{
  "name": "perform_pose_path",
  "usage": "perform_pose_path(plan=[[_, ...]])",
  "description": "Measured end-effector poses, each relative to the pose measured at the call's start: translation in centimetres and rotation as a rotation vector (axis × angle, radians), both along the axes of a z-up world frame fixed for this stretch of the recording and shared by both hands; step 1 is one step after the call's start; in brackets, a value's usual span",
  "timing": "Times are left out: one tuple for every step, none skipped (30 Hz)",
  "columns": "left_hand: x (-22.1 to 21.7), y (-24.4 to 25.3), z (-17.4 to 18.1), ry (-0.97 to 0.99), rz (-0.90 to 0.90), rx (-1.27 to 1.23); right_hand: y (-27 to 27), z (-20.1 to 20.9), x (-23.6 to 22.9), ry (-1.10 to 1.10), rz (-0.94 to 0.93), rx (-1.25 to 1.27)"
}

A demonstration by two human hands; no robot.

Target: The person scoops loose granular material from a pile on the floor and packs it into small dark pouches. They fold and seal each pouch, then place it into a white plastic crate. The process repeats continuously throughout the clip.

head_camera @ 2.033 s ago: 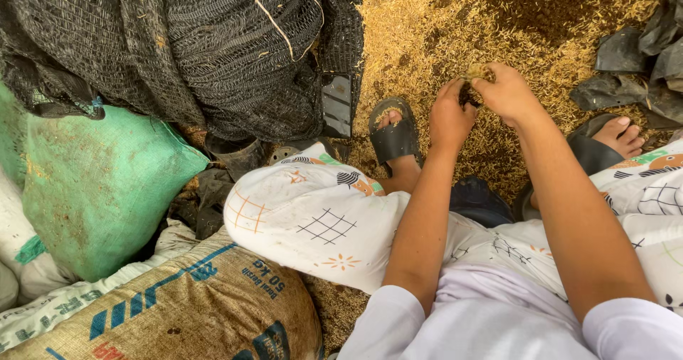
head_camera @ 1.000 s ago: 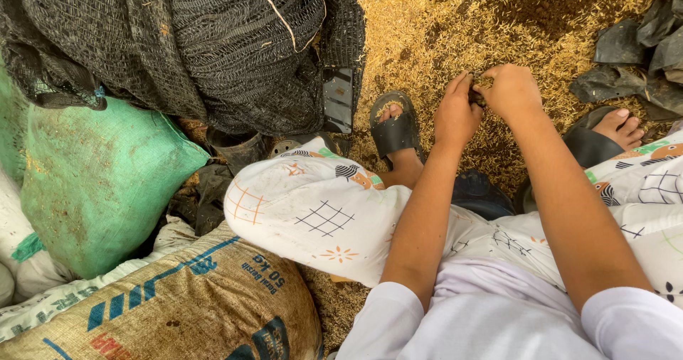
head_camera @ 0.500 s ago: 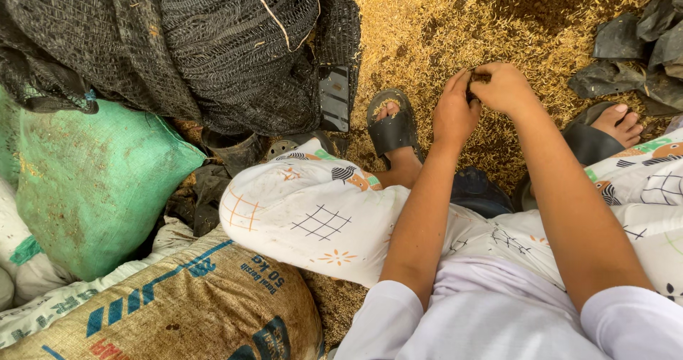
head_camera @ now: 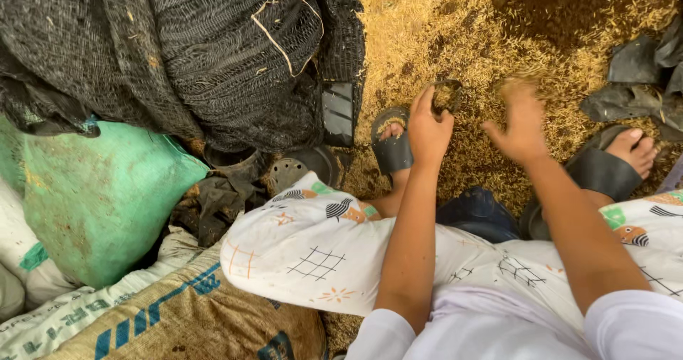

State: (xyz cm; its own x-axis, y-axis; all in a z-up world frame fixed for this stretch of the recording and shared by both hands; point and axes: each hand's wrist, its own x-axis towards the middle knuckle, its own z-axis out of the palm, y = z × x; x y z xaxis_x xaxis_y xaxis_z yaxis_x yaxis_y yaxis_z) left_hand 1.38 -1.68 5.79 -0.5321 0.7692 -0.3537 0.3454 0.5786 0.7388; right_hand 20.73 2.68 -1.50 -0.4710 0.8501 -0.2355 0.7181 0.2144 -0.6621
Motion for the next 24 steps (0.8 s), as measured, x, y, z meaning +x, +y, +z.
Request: perform_pose_path(plan=[[-0.2, -0.3, -0.1, -0.03, 0.032, 0.03, -1.2, -0.5, -0.2, 0.012, 0.034, 0.029], [-0.5, -0.5, -0.3, -0.06, 0.064, 0.061, -2.3, -1.0, -0.2, 0.024, 0.067, 0.057], [-0.8, -0.1, -0.5, -0.086, 0.094, 0.099, -2.5, -1.6, -0.1, 0.039, 0.098, 0.093], [-1.1, 0.5, -0.9, -0.083, 0.102, 0.137, -2.5, -2.2, 0.3, 0.038, -0.078, 0.107], [-1.3, 0.2, -0.9, -0.078, 0.112, 0.157, -3.4, -2.5, 0.9, 0.038, -0.252, 0.103], [-1.4, -0.2, -0.9, -0.073, 0.121, 0.176, -4.2, -2.6, 1.7, 0.036, -0.427, 0.102], [-1.4, -0.1, -0.9, -0.059, 0.134, 0.141, -4.3, -2.7, 2.4, -0.045, -0.531, 0.174], [-1.4, 0.1, -0.8, -0.046, 0.146, 0.106, -4.4, -2.6, 3.0, -0.128, -0.635, 0.245], [-1.5, 1.0, -0.8, -0.031, 0.159, 0.085, -3.6, -2.7, 3.3, -0.15, -0.587, 0.257], [-1.4, 2.0, -0.7, -0.044, 0.161, 0.11, -2.9, -2.7, 3.4, -0.172, -0.54, 0.269], [-1.4, 1.8, -0.5, -0.054, 0.161, 0.117, -3.7, -2.5, 3.2, -0.197, -0.492, 0.262], [-1.3, 1.6, -0.3, -0.063, 0.161, 0.123, -4.5, -2.3, 2.7, -0.158, -0.406, 0.166], [-1.3, 1.6, -0.2, -0.058, 0.157, 0.125, -4.9, -2.3, 1.7, -0.117, -0.321, 0.074], [-1.3, 1.5, 0.0, -0.052, 0.152, 0.126, -5.3, -2.2, 0.4, -0.207, -0.159, 0.054], [-1.4, 1.7, 0.1, -0.046, 0.151, 0.134, -5.0, -2.2, -0.9, -0.294, 0.008, 0.039], [-1.4, 1.8, 0.2, -0.022, 0.138, 0.131, -4.5, -2.3, -2.2, -0.221, 0.022, 0.123], [-1.6, 1.7, 0.3, 0.004, 0.124, 0.127, -3.8, -2.4, -3.6, -0.145, 0.034, 0.207], [-1.7, 1.6, 0.3, 0.03, 0.11, 0.124, -3.0, -2.5, -4.7, -0.068, 0.045, 0.291], [-1.9, 1.5, 0.4, 0.023, 0.122, 0.096, -2.1, -2.6, -5.7, -0.053, 0.119, 0.313], [-2.1, 1.3, 0.5, 0.016, 0.134, 0.068, -1.2, -2.7, -6.5, -0.038, 0.193, 0.336], [-2.3, 1.2, 0.5, 0.007, 0.146, 0.04, -0.4, -2.7, -6.8, -0.025, 0.266, 0.357], [-2.4, 1.1, 0.4, 0.078, 0.105, -0.005, 0.4, -2.8, -6.9, -0.032, 0.299, 0.362], [-2.6, 0.9, 0.3, 0.15, 0.068, -0.047, 1.1, -3.0, -6.8, -0.038, 0.336, 0.37], [-2.8, 0.7, 0.2, 0.221, 0.031, -0.089, 1.2, -3.1, -6.6, -0.044, 0.372, 0.378]])
